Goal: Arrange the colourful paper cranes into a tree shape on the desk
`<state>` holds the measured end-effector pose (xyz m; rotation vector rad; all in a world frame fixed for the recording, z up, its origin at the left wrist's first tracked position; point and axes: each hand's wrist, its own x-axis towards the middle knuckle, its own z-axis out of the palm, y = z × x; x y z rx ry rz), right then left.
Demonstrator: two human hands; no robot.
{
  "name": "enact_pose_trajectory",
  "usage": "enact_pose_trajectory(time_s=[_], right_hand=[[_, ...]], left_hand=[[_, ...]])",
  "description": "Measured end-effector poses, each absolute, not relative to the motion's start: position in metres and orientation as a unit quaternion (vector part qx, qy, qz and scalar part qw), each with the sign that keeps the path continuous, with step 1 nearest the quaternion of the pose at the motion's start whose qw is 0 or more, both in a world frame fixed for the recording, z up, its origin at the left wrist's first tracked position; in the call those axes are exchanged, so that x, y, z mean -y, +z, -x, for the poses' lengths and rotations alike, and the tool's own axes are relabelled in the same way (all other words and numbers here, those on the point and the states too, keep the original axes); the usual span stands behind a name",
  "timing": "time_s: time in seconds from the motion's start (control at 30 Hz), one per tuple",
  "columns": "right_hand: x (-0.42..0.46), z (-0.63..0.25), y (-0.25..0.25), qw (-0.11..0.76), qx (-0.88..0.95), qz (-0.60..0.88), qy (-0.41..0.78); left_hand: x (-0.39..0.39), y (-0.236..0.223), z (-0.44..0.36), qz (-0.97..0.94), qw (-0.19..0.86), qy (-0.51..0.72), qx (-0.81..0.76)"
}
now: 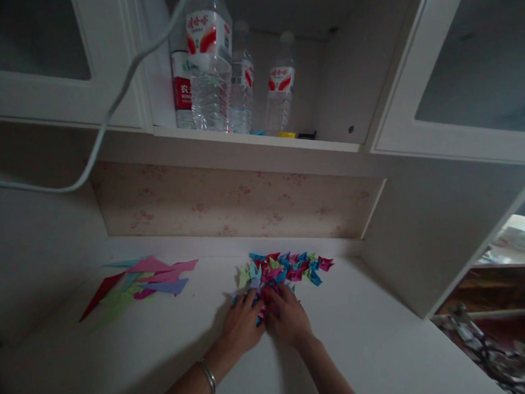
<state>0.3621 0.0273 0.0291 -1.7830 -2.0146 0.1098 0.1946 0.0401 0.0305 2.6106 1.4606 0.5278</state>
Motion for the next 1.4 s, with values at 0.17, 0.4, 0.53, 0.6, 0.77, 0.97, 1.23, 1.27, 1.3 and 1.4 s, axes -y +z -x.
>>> enact_pose_trajectory(time_s=[0.17, 0.4, 0.53, 0.6, 0.77, 0.97, 1.23, 1.27, 1.3, 1.4], right_hand=[[-0.038, -0.362, 0.043, 0.155, 0.754, 0.636, 0.062], [-0.04, -0.345, 0.043, 0.146, 0.75, 0.643, 0.054], [-0.037, -0.33, 0.044, 0.146, 0.735, 0.66, 0.054], [-0.037, -0.324, 0.046, 0.13, 0.722, 0.677, 0.054], [-0.042, -0.316, 0.052, 0.089, 0.734, 0.671, 0.056], [-0.042, -0.308, 0.056, 0.075, 0.747, 0.659, 0.048], [-0.025, -0.28, 0.066, 0.175, 0.743, 0.631, 0.139], [-0.021, -0.275, 0.066, 0.192, 0.74, 0.625, 0.157], [-0.017, -0.269, 0.065, 0.202, 0.739, 0.62, 0.169], [-0.007, -0.251, 0.065, 0.209, 0.736, 0.617, 0.184]], left_hand=[[-0.041, 0.037, -0.187, -0.861, 0.035, 0.151, -0.484], [-0.039, 0.042, -0.149, -0.861, 0.019, 0.119, -0.495], [-0.044, 0.05, -0.12, -0.852, 0.013, 0.105, -0.512], [-0.045, 0.055, -0.105, -0.845, 0.012, 0.101, -0.525], [-0.043, 0.063, -0.078, -0.823, 0.017, 0.095, -0.56], [-0.042, 0.063, -0.065, -0.795, 0.045, 0.116, -0.594], [-0.051, 0.056, -0.04, -0.765, 0.136, 0.195, -0.598], [-0.053, 0.054, -0.034, -0.76, 0.153, 0.211, -0.596], [-0.057, 0.053, -0.028, -0.752, 0.172, 0.228, -0.594], [-0.079, 0.05, -0.003, -0.712, 0.231, 0.284, -0.6]])
